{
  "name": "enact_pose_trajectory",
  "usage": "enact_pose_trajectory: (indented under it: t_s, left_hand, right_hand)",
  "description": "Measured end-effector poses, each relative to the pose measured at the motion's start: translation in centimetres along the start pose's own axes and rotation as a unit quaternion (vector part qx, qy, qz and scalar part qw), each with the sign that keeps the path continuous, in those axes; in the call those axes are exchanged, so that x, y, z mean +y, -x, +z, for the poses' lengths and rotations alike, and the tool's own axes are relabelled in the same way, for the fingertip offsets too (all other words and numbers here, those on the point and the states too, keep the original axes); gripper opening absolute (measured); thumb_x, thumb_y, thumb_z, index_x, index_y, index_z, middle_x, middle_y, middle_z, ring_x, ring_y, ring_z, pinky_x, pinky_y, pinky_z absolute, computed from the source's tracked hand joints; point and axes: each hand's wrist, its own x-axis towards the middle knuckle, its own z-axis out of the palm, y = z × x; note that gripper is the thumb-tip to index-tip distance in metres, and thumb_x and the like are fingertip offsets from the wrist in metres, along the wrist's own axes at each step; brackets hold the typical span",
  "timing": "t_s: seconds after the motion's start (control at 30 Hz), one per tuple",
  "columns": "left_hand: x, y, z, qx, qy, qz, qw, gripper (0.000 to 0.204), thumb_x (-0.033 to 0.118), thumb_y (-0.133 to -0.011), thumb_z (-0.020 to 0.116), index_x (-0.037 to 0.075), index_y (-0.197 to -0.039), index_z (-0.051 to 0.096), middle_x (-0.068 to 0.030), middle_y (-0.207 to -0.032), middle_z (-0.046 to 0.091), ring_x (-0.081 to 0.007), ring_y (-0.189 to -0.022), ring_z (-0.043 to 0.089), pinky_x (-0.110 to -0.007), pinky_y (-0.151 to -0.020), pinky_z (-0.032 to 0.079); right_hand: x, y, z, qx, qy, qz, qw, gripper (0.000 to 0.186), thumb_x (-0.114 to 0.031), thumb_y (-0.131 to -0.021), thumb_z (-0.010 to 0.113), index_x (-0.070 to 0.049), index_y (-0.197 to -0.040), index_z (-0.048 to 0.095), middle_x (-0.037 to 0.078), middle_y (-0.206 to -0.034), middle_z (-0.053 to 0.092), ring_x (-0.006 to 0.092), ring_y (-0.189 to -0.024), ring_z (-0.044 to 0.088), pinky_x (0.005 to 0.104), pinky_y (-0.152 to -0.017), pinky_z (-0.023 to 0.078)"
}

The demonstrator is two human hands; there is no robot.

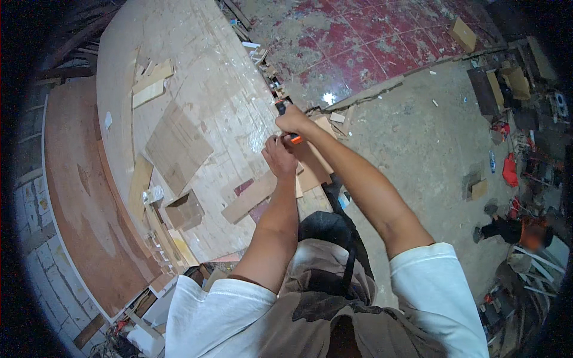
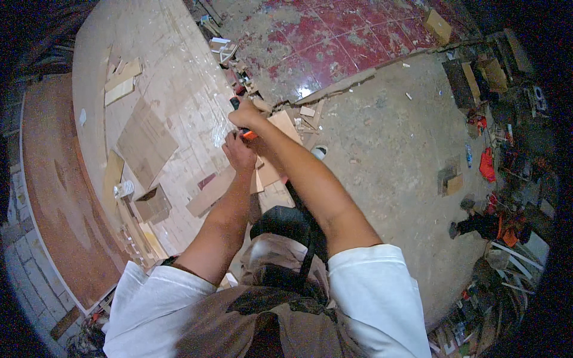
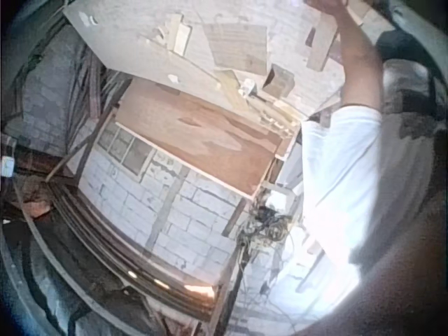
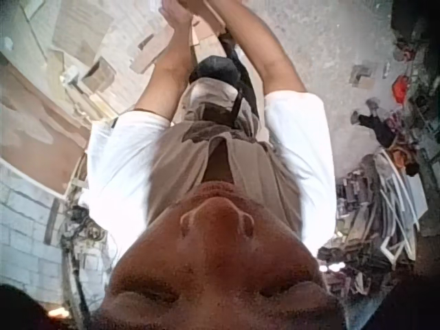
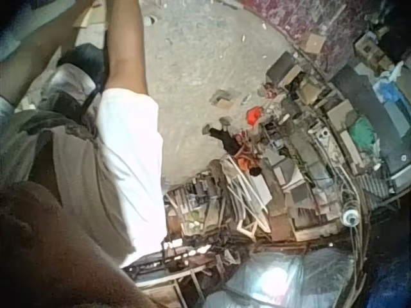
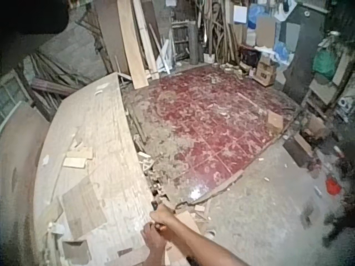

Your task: Using a handsaw to cut a small piece of wood held against a workbench.

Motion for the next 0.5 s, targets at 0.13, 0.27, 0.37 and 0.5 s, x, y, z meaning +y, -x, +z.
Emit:
enact_pose_trajectory:
  t_s: [0.13, 0.27, 0.37, 0.5]
  left_hand:
    - [0.7, -0.1, 0.1, -0.036, -0.003, -0.031, 0.999, 0.033, 0.014, -0.077, 0.067, 0.009, -0.110, 0.066, -0.0082, -0.115, 0.057, -0.0250, -0.113, 0.051, -0.040, -0.094, 0.035]
    - [-0.3, 0.0, -0.2, -0.004, -0.017, -0.023, 1.000, 0.033, 0.016, -0.077, 0.067, 0.008, -0.109, 0.065, -0.0077, -0.114, 0.056, -0.0251, -0.112, 0.051, -0.040, -0.092, 0.036]
    - [0.2, -0.2, -0.8, -0.048, -0.018, -0.035, 0.998, 0.032, 0.017, -0.078, 0.066, 0.010, -0.109, 0.066, -0.0067, -0.114, 0.057, -0.0250, -0.111, 0.052, -0.039, -0.093, 0.036]
    - [-0.6, 0.0, -0.1, 0.004, 0.058, -0.024, 0.998, 0.030, 0.015, -0.081, 0.063, 0.012, -0.110, 0.067, -0.0063, -0.115, 0.057, -0.0247, -0.111, 0.053, -0.039, -0.093, 0.036]
  right_hand:
    - [1.2, -3.4, 1.3, 0.031, 0.062, -0.002, 0.998, 0.007, -0.004, -0.073, 0.052, 0.002, -0.070, 0.053, 0.011, -0.060, 0.056, 0.0210, -0.048, 0.058, 0.0362, -0.041, 0.045]
    - [0.6, -2.1, 1.5, -0.004, -0.004, 0.006, 1.000, 0.006, -0.003, -0.073, 0.051, 0.002, -0.074, 0.054, 0.010, -0.059, 0.055, 0.0211, -0.049, 0.058, 0.0367, -0.040, 0.045]
    - [1.3, -0.3, 1.0, 0.027, -0.002, -0.036, 0.999, 0.008, -0.001, -0.074, 0.050, 0.001, -0.081, 0.055, 0.010, -0.061, 0.055, 0.0199, -0.046, 0.055, 0.0368, -0.038, 0.043]
    - [5.2, 4.5, 1.1, 0.053, 0.023, -0.179, 0.982, 0.018, -0.006, -0.081, 0.057, 0.002, -0.097, 0.054, 0.009, -0.072, 0.058, 0.0191, -0.068, 0.062, 0.0353, -0.060, 0.050]
